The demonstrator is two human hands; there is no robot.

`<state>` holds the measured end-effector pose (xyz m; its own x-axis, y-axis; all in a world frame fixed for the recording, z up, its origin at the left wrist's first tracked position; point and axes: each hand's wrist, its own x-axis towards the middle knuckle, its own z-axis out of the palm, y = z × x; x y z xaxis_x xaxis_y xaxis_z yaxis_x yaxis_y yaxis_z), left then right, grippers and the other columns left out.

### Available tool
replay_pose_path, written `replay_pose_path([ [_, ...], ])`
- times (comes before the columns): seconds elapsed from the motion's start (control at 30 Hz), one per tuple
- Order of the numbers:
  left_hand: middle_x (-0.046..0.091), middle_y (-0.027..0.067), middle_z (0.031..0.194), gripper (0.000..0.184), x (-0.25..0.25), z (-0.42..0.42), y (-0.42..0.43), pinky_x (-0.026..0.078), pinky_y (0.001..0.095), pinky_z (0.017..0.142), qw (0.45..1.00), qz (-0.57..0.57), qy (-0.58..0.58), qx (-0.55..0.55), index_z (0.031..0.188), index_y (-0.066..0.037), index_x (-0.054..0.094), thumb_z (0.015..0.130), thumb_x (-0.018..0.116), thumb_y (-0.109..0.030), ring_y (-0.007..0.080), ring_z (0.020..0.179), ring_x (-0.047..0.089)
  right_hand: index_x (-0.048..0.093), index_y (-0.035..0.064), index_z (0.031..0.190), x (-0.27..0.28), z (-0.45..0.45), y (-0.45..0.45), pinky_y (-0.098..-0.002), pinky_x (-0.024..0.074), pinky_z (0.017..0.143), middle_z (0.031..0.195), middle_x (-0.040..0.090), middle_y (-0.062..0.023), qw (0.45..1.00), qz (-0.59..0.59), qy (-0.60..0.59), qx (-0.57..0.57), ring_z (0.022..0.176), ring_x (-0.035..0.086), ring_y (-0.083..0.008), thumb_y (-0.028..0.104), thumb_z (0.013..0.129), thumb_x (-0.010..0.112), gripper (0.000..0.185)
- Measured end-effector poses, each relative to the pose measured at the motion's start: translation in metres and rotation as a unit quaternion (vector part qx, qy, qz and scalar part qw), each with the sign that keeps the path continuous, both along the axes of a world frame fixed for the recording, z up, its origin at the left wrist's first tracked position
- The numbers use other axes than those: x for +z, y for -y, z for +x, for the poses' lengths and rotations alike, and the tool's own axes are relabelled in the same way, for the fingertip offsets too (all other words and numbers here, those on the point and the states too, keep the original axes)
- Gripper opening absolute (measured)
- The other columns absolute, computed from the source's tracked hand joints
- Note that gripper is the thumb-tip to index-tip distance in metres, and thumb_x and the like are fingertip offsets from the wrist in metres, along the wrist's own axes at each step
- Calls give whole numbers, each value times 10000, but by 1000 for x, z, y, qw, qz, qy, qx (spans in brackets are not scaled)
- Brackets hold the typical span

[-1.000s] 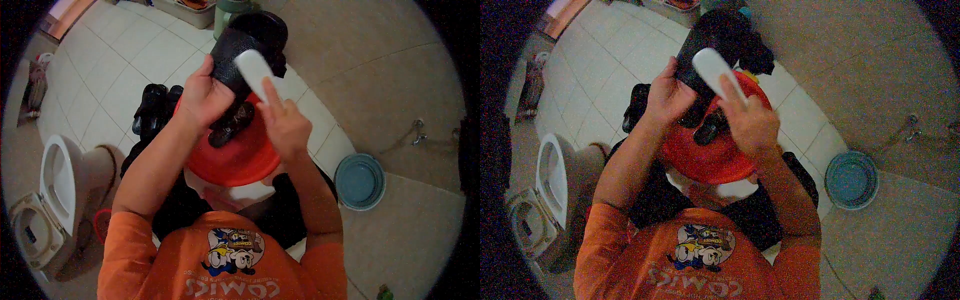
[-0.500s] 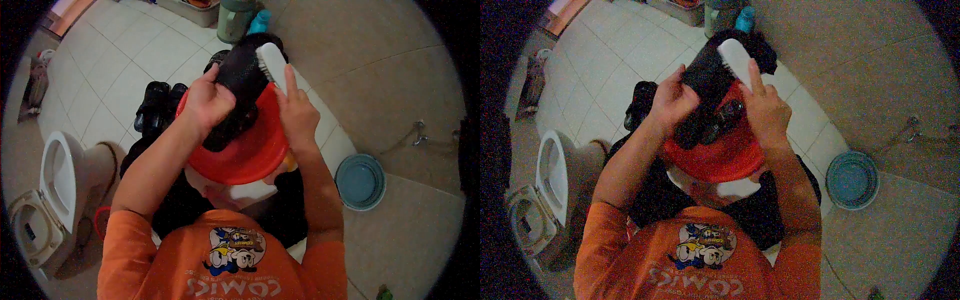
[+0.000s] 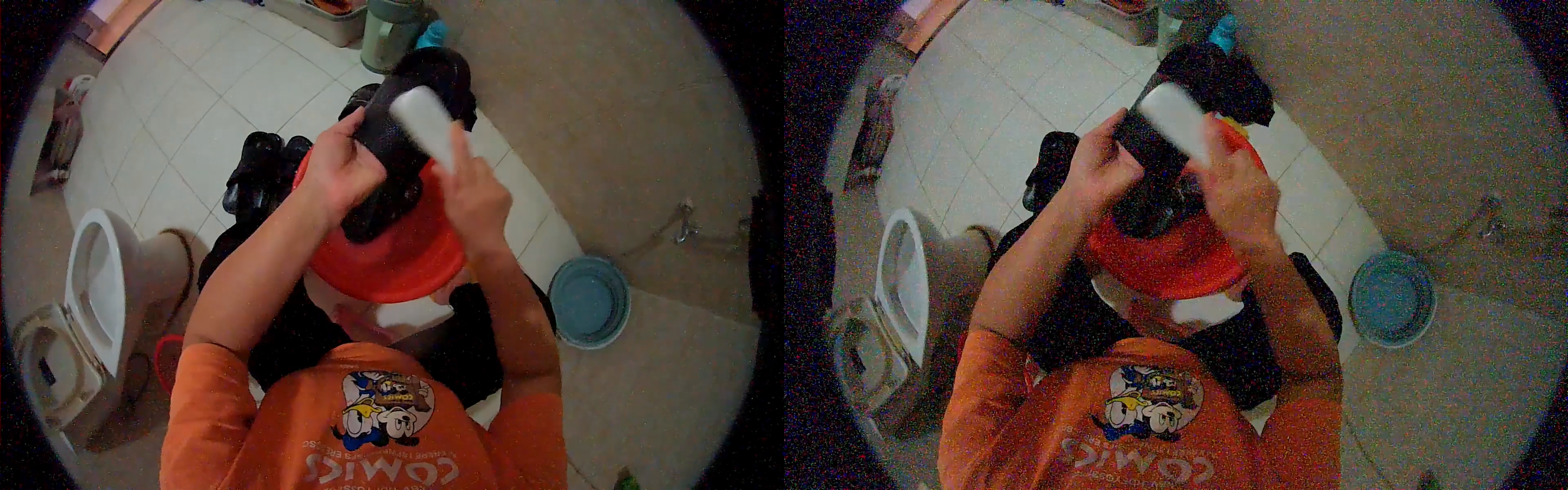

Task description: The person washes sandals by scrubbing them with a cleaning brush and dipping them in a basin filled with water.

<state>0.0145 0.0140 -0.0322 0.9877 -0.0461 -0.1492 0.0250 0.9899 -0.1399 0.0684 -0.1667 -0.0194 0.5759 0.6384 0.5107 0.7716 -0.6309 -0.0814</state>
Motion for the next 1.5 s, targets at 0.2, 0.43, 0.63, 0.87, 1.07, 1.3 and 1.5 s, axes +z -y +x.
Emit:
replay_pose_path([
  [0.2, 504, 195, 1109, 306, 5, 4, -3, 400, 359, 912, 992, 51, -105, 50, 1097, 64, 439, 890, 349, -144, 282, 1020, 505, 447, 136, 1187, -18, 25, 3, -401, 451, 585, 825, 592, -151, 982, 24, -155, -103, 679, 573, -342, 383, 821, 493, 444],
  [0.43, 449, 200, 1179, 329, -90, 20, 0, 325, 400, 979, 999, -14, 2, -31, 1157, 51, 390, 874, 390, -116, 312, 1085, 451, 469, 1, 883, -142, 18, 9, -422, 407, 586, 717, 528, -176, 801, 161, -539, -206, 627, 521, -307, 302, 862, 464, 302],
  [0.63, 506, 114, 969, 239, -128, 1, 18, 393, 318, 706, 887, 180, -423, 54, 1037, -6, 464, 845, 473, -147, 231, 824, 486, 495, 58, 888, -321, -57, 54, -300, 395, 483, 662, 482, -38, 615, 300, -668, -292, 577, 476, -134, 231, 850, 492, 177],
  [0.87, 535, 67, 818, 231, -253, -6, -11, 439, 250, 469, 867, 227, -443, 32, 948, -40, 514, 797, 586, -199, 170, 616, 498, 400, 32, 1163, -402, -39, 64, -301, 438, 659, 955, 498, -113, 606, 217, -699, -310, 716, 529, -207, 136, 758, 617, 471],
  [1.07, 539, 82, 1012, 325, -221, -1, 3, 400, 321, 808, 778, 423, -457, -85, 1082, -16, 480, 819, 557, -191, 203, 915, 502, 186, 67, 1315, -342, 0, 29, -409, 370, 898, 1261, 323, -237, 714, 151, -628, -270, 1087, 416, -363, 121, 592, 729, 906],
  [1.3, 529, 85, 1038, 499, -274, -35, -2, 377, 292, 837, 712, 557, -412, -114, 1126, 46, 442, 810, 561, -321, 172, 935, 482, 171, 74, 1320, -364, -10, 9, -426, 430, 800, 1176, 389, -173, 832, -211, -453, -240, 1000, 469, -368, 95, 746, 534, 679],
  [1.5, 512, 192, 1094, 544, -311, -45, 11, 368, 335, 864, 517, 746, -352, -231, 1109, 81, 434, 817, 531, -368, 291, 1006, 489, 312, 69, 1241, -381, 14, -1, -429, 461, 713, 1109, 417, -165, 833, -179, -403, -336, 923, 506, -344, 99, 811, 430, 447],
])
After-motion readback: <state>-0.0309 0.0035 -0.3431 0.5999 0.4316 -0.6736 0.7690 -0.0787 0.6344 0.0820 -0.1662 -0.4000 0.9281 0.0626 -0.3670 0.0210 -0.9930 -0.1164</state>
